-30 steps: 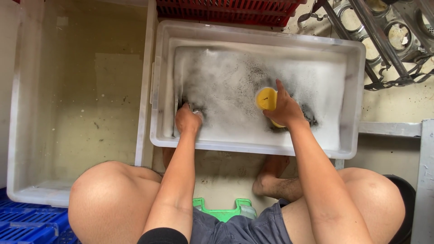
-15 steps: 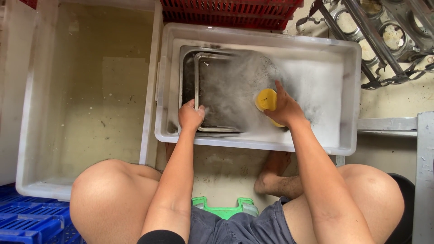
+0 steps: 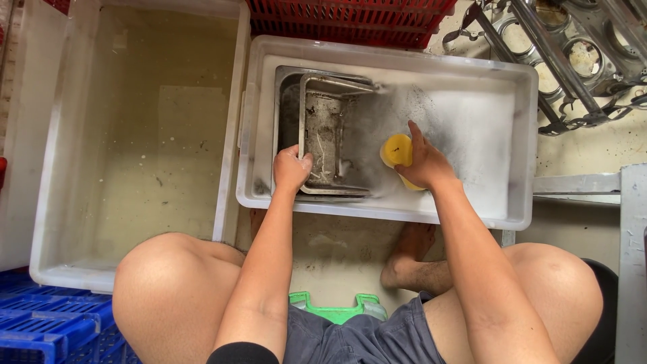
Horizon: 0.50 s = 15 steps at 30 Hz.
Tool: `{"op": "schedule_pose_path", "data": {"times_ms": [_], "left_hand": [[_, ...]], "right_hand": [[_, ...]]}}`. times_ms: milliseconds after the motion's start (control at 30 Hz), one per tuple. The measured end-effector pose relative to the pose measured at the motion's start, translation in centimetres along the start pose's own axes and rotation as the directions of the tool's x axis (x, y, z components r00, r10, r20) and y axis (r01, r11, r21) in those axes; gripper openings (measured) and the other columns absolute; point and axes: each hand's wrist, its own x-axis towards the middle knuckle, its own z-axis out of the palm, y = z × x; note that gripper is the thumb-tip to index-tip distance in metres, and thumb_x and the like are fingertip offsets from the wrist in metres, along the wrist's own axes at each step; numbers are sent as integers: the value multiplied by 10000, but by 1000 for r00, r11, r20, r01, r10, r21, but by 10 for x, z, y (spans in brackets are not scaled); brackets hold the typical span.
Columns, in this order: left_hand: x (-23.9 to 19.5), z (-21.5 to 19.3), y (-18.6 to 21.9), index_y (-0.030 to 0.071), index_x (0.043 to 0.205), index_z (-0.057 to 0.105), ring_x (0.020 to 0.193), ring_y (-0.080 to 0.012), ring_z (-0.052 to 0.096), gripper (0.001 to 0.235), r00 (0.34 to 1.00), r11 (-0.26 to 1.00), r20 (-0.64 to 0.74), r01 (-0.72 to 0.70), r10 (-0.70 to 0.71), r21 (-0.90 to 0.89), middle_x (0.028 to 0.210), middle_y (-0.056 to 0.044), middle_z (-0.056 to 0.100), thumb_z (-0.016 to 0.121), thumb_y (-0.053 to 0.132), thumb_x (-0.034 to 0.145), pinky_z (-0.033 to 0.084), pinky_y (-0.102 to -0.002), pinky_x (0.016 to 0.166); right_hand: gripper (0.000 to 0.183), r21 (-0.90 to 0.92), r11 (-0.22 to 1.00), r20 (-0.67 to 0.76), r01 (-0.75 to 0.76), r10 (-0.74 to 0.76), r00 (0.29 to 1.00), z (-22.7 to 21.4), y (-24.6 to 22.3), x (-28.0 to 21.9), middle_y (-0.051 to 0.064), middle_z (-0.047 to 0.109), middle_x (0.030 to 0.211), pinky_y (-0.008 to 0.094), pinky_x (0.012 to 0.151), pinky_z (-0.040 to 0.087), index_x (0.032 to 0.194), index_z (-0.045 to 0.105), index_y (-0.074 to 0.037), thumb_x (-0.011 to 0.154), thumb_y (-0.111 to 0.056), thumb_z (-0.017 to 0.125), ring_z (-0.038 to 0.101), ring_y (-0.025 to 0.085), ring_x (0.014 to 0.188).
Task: The person uses a sponge to scrub a metal tray in a bin of soapy water, turning the tray over several times to clean all sides.
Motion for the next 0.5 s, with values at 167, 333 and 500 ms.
{"op": "schedule_pose_path", "data": {"times_ms": [167,333,500], "left_hand": [[-1,-1,3,47,639,637,718,-326,552,151,995,996,-41,-89,89,-6,665,-137,558,561,175,621,450,-357,659],[-12,-12,26,40,617,608,725,-289,544,141,993,993,-51,-112,110,-37,652,-117,533,551,169,625,432,-369,674],[-13,-12,30,25,676,632,918,-346,523,180,994,993,27,-105,106,-54,922,-142,572,577,187,619,424,-386,776]], "right_hand": [[838,-21,1000,5,-5,5,1000,-1,-5,-3,240,408,1228,461,885,400,1349,131,-69,683,-162,632,471,391,1060],[830,-13,1000,4,-24,24,1000,-4,-8,-6,241,421,1216,454,870,407,1347,151,-76,680,-151,640,482,386,1049],[823,9,1000,-1,-27,27,1000,-4,-11,-8,257,426,1206,455,866,408,1342,165,-60,675,-121,643,481,393,1051]]}}
